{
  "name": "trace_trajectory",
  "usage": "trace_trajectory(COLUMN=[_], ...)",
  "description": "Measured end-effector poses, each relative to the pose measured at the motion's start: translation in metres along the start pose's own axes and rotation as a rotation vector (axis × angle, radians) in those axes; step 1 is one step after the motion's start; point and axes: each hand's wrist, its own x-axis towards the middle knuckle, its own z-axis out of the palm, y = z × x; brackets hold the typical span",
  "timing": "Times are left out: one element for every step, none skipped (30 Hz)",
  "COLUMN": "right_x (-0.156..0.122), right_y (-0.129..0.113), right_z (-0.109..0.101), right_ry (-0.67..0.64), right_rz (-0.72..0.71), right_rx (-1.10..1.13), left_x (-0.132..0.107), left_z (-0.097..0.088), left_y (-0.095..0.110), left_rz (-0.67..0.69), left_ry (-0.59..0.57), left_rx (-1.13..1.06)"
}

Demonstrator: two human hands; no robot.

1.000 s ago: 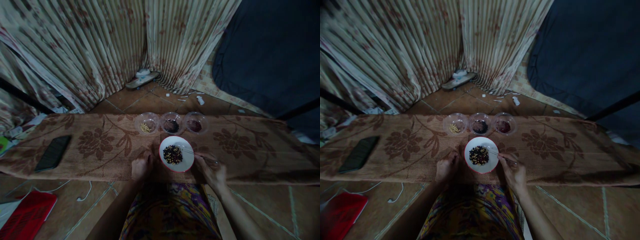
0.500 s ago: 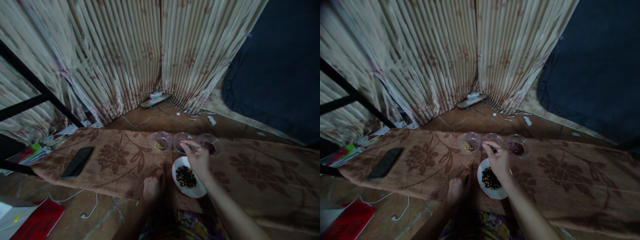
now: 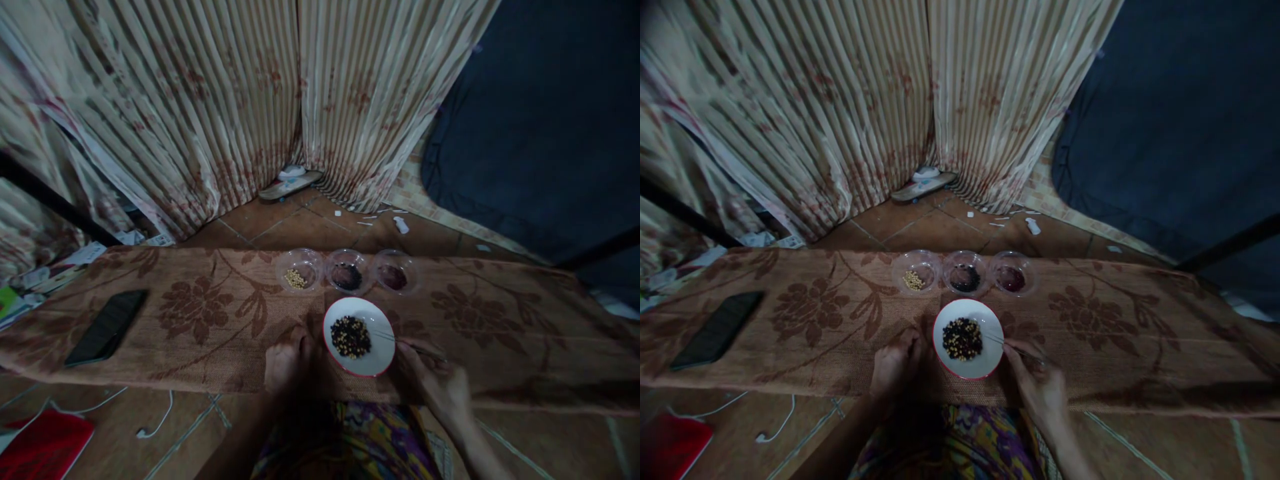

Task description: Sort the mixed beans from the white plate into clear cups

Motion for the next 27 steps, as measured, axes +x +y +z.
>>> trace_trajectory(right_x=[-0.003, -0.005, -0.006, -0.007, -0.007, -0.007, -0.008, -0.008, -0.008, -0.008, -0.008, -0.008, -0.007, -0.007, -0.007, -0.006, -0.006, -0.006, -0.006, -0.006, -0.006, -0.007, -0.008, -0.008, -0.008, -0.008, -0.008], right_y=[0.001, 0.001, 0.000, -0.002, -0.003, -0.003, -0.003, -0.002, -0.001, 0.001, 0.002, 0.003, 0.003, 0.003, 0.003, 0.002, 0.002, 0.002, 0.002, 0.003, 0.004, 0.006, 0.007, 0.008, 0.009, 0.009, 0.009], right_z=[0.000, 0.000, 0.000, 0.001, 0.003, 0.004, 0.005, 0.007, 0.007, 0.008, 0.008, 0.008, 0.008, 0.008, 0.007, 0.007, 0.007, 0.006, 0.006, 0.006, 0.006, 0.005, 0.005, 0.005, 0.005, 0.005, 0.005], right_ry=[-0.024, -0.050, -0.073, -0.082, -0.091, -0.096, -0.099, -0.101, -0.100, -0.099, -0.098, -0.097, -0.097, -0.099, -0.101, -0.101, -0.101, -0.104, -0.108, -0.110, -0.112, -0.114, -0.113, -0.111, -0.110, -0.115, -0.122], right_rz=[0.004, 0.010, 0.015, 0.011, 0.003, -0.006, -0.016, -0.025, -0.032, -0.038, -0.043, -0.048, -0.054, -0.057, -0.059, -0.062, -0.066, -0.071, -0.077, -0.084, -0.089, -0.090, -0.088, -0.082, -0.076, -0.068, -0.061], right_rx=[-0.018, -0.034, -0.046, -0.057, -0.065, -0.074, -0.084, -0.096, -0.107, -0.115, -0.118, -0.118, -0.116, -0.113, -0.111, -0.109, -0.107, -0.104, -0.101, -0.098, -0.096, -0.096, -0.099, -0.102, -0.106, -0.112, -0.119], left_x=[0.000, 0.000, 0.000, 0.000, 0.000, 0.000, 0.000, 0.000, 0.000, 0.000, 0.001, 0.001, 0.001, 0.001, 0.001, 0.001, 0.001, 0.001, 0.001, 0.001, 0.001, 0.001, 0.001, 0.001, 0.001, 0.001, 0.001], left_z=[0.000, -0.001, -0.001, -0.001, -0.002, -0.002, -0.003, -0.003, -0.004, -0.004, -0.004, -0.004, -0.004, -0.005, -0.005, -0.005, -0.005, -0.005, -0.005, -0.005, -0.005, -0.005, -0.005, -0.006, -0.006, -0.006, -0.007], left_y=[0.000, 0.000, 0.001, 0.001, 0.001, 0.002, 0.002, 0.003, 0.003, 0.003, 0.003, 0.003, 0.003, 0.003, 0.004, 0.004, 0.004, 0.004, 0.004, 0.004, 0.004, 0.004, 0.004, 0.004, 0.004, 0.005, 0.005], left_rz=[-0.003, -0.006, -0.009, -0.009, -0.011, -0.012, -0.014, -0.018, -0.023, -0.026, -0.027, -0.026, -0.024, -0.021, -0.020, -0.024, -0.026, -0.028, -0.029, -0.029, -0.030, -0.031, -0.034, -0.040, -0.045, -0.050, -0.050], left_ry=[-0.001, -0.002, -0.001, -0.002, -0.005, -0.010, -0.016, -0.022, -0.029, -0.035, -0.039, -0.042, -0.043, -0.044, -0.043, -0.041, -0.043, -0.044, -0.044, -0.045, -0.045, -0.048, -0.052, -0.057, -0.064, -0.071, -0.078], left_rx=[-0.002, -0.004, -0.007, -0.011, -0.014, -0.016, -0.016, -0.011, -0.003, 0.005, 0.011, 0.013, 0.014, 0.011, 0.008, 0.005, 0.003, 0.001, 0.001, 0.002, 0.006, 0.010, 0.013, 0.016, 0.018, 0.019, 0.018])
